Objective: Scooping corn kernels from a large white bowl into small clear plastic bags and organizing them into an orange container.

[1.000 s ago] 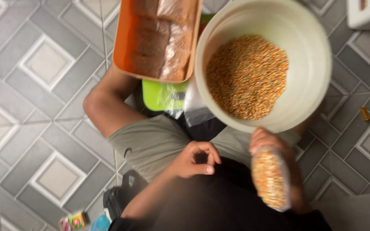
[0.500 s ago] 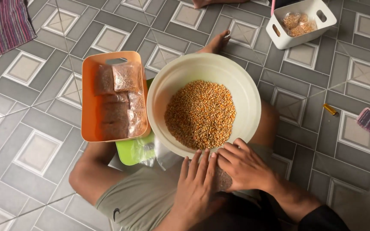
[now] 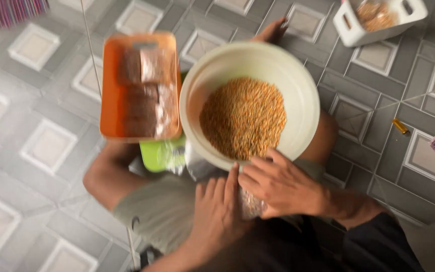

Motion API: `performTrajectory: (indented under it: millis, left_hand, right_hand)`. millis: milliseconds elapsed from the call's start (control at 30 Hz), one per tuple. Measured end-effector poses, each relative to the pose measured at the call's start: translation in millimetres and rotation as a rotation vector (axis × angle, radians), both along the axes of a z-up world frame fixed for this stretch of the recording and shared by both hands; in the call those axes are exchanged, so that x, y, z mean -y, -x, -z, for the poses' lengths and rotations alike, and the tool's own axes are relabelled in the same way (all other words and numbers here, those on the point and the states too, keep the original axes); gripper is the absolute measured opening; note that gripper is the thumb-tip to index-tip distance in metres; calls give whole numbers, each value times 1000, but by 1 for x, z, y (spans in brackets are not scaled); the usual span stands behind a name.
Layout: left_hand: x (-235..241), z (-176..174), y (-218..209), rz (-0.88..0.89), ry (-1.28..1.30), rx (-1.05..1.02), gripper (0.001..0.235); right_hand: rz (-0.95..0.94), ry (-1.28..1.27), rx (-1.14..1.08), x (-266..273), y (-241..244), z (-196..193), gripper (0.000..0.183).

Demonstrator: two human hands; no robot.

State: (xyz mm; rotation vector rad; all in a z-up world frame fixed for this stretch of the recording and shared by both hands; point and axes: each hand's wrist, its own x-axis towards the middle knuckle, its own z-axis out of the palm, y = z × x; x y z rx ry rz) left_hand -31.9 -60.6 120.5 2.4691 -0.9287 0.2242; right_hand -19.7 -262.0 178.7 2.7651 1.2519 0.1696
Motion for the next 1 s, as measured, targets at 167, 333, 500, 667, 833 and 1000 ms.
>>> performTrajectory:
  millis: [167, 333, 500, 667, 833, 1000]
  left_hand:
    - [-18, -16, -13, -42, -15, -60, 127]
    - [-45, -24, -55, -135, 22, -110, 130]
    - [-75, -20, -124, -183, 187, -110, 141]
    - [-105, 4, -184, -305, 211, -53, 151]
    - [-136, 5, -200, -441, -21, -174, 148]
    - [-175, 46, -181, -521, 11, -133, 130]
  right_hand:
    - [-110, 212, 81, -23, -32, -24, 108]
    - [-205, 302, 242, -56, -91, -45, 93]
    - [-212, 345, 391, -99, -163, -59, 92]
    - [-424, 237, 385, -122, -245, -40, 67]
    - [-547, 132, 92, -149, -324, 50, 85]
    - [-640, 150, -33, -170, -375, 114, 99]
